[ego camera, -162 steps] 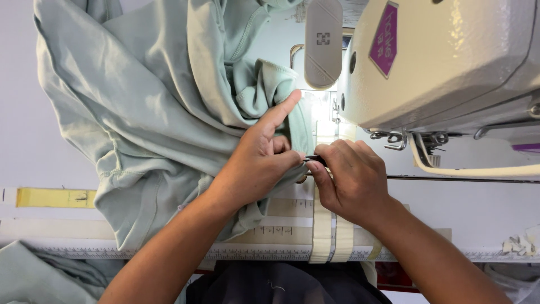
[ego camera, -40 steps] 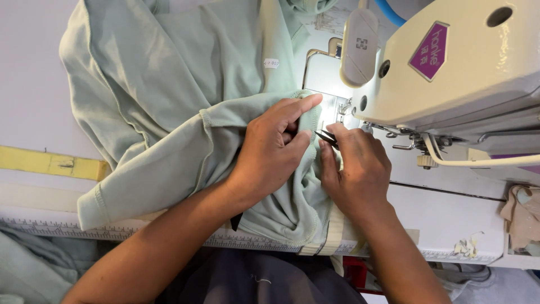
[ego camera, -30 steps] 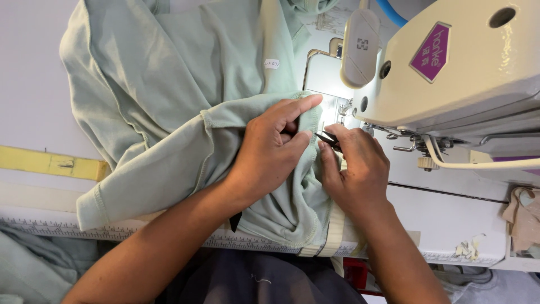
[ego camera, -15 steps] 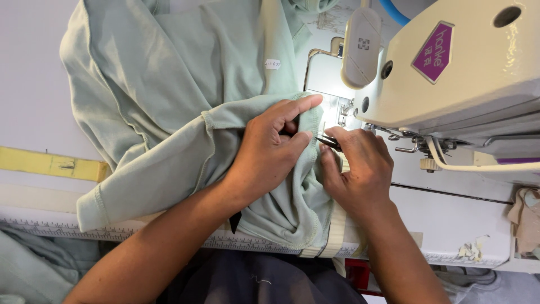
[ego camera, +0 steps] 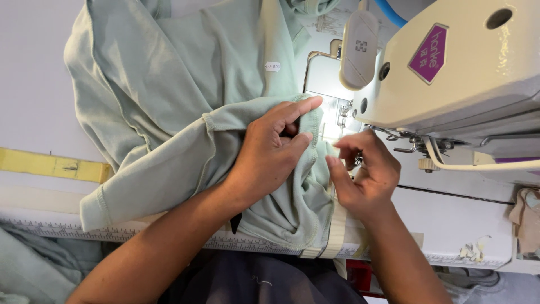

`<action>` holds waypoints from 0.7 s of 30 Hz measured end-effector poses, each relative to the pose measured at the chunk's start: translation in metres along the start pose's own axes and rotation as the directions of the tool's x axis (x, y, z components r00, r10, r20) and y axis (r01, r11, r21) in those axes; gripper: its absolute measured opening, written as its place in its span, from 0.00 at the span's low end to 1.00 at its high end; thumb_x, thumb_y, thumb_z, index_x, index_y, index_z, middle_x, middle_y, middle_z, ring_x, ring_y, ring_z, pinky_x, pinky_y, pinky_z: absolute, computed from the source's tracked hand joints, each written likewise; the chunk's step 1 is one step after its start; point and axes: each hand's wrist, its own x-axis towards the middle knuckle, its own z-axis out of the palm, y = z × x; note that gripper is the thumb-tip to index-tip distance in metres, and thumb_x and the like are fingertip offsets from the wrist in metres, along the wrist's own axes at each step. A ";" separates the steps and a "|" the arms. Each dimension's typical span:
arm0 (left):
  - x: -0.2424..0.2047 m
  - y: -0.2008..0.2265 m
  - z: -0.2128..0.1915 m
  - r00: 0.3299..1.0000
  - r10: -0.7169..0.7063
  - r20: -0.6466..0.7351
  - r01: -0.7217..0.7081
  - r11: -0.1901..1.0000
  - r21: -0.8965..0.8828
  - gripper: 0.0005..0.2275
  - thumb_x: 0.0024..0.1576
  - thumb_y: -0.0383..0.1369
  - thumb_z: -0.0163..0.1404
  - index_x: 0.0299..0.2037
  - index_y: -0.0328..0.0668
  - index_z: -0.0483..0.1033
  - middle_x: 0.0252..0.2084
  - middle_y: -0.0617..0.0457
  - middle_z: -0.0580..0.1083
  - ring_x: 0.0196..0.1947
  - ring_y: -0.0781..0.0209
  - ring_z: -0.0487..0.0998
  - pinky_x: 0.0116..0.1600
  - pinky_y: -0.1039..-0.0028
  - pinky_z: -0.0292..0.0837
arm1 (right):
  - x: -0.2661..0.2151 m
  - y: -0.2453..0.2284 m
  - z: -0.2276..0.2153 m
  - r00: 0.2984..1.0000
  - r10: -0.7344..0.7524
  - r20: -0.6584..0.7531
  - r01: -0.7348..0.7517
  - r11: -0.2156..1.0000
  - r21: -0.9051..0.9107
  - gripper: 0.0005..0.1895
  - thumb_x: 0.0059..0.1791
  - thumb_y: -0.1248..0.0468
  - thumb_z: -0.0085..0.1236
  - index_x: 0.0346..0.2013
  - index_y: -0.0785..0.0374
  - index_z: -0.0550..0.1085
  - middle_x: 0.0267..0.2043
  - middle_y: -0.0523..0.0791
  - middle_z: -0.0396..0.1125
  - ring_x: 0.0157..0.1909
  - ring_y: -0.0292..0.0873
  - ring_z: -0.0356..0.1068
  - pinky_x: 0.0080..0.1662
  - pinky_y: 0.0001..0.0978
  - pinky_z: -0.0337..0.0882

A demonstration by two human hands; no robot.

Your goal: Trimming loose threads from a garment using thread snips at a sewing station.

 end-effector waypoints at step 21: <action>0.001 0.005 -0.016 0.986 0.075 -0.150 -0.097 0.985 -0.144 0.23 0.57 0.20 0.50 0.64 0.41 0.73 0.40 0.54 0.71 0.35 0.74 0.68 0.37 0.80 0.75 | -0.014 -0.038 0.006 0.989 -0.138 0.045 0.137 0.990 0.025 0.10 0.56 0.69 0.44 0.32 0.66 0.69 0.28 0.47 0.61 0.29 0.48 0.64 0.34 0.37 0.69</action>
